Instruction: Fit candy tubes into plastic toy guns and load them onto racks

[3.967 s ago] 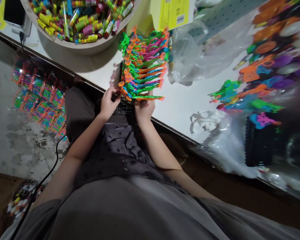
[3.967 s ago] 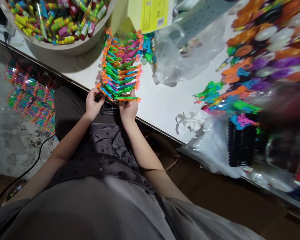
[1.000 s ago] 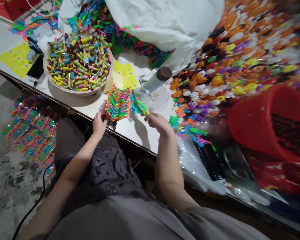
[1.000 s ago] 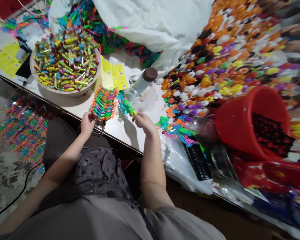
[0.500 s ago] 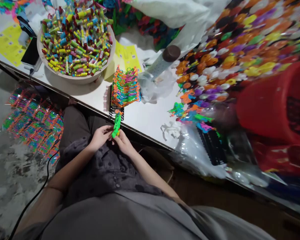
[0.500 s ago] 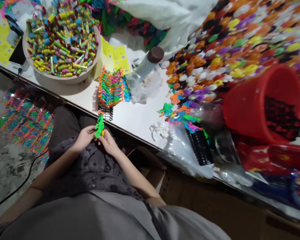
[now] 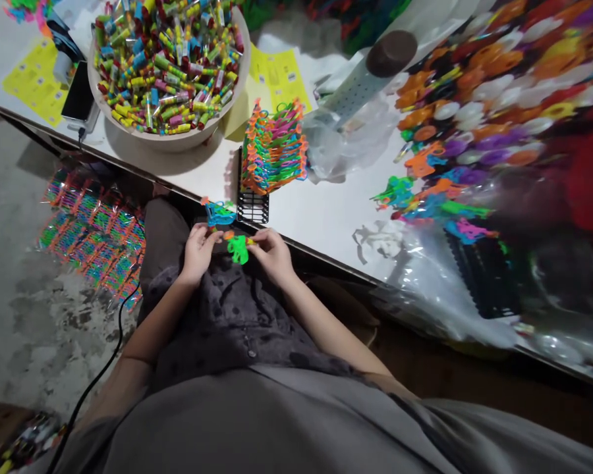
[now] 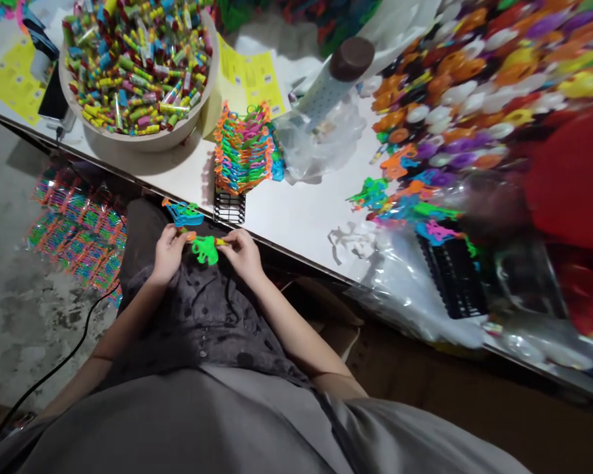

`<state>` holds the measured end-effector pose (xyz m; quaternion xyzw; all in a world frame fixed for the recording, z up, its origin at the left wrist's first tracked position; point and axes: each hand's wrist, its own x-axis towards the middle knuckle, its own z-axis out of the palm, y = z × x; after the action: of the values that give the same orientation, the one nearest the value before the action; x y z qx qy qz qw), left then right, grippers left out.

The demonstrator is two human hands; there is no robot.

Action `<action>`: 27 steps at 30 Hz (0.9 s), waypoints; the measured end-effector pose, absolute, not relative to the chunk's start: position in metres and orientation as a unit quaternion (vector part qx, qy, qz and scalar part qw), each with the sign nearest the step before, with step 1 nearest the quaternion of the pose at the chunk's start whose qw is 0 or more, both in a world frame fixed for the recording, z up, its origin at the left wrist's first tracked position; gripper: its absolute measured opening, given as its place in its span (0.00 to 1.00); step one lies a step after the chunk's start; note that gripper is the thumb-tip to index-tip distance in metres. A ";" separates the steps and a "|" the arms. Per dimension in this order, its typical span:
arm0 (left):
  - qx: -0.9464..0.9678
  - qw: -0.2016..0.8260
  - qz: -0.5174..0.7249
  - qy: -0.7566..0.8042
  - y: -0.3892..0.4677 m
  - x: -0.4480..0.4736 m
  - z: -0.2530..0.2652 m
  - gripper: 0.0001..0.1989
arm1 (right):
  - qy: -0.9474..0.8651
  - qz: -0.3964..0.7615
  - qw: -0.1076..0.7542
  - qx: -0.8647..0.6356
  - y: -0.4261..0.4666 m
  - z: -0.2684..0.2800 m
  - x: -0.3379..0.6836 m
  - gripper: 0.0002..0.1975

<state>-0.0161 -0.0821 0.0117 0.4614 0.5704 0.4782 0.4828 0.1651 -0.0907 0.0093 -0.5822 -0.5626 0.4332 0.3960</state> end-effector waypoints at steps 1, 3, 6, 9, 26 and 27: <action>0.460 0.480 0.490 0.564 -0.078 -0.017 0.012 0.08 | -0.544 0.424 0.404 -0.601 -0.088 0.008 0.171 0.11; 0.462 0.478 0.508 0.548 -0.070 -0.019 0.012 0.13 | -0.501 0.401 0.419 -0.642 -0.080 0.008 0.183 0.11; 0.479 0.456 0.503 0.557 -0.058 -0.021 0.010 0.12 | -0.454 0.352 0.448 -0.685 -0.062 0.007 0.199 0.13; 0.482 0.444 0.495 0.571 -0.042 -0.014 0.003 0.10 | -0.430 0.313 0.459 -0.712 -0.038 0.000 0.208 0.13; 0.574 0.344 0.426 0.608 0.015 0.033 -0.044 0.10 | -0.456 0.272 0.357 -0.768 0.006 -0.026 0.181 0.14; 0.581 0.335 0.422 0.610 0.016 0.033 -0.044 0.10 | -0.458 0.273 0.362 -0.765 0.006 -0.025 0.181 0.14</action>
<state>0.0327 0.0159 -0.0442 0.5807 0.6102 0.4222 0.3350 0.1809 0.0062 -0.0253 -0.7649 -0.4575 0.2730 0.3621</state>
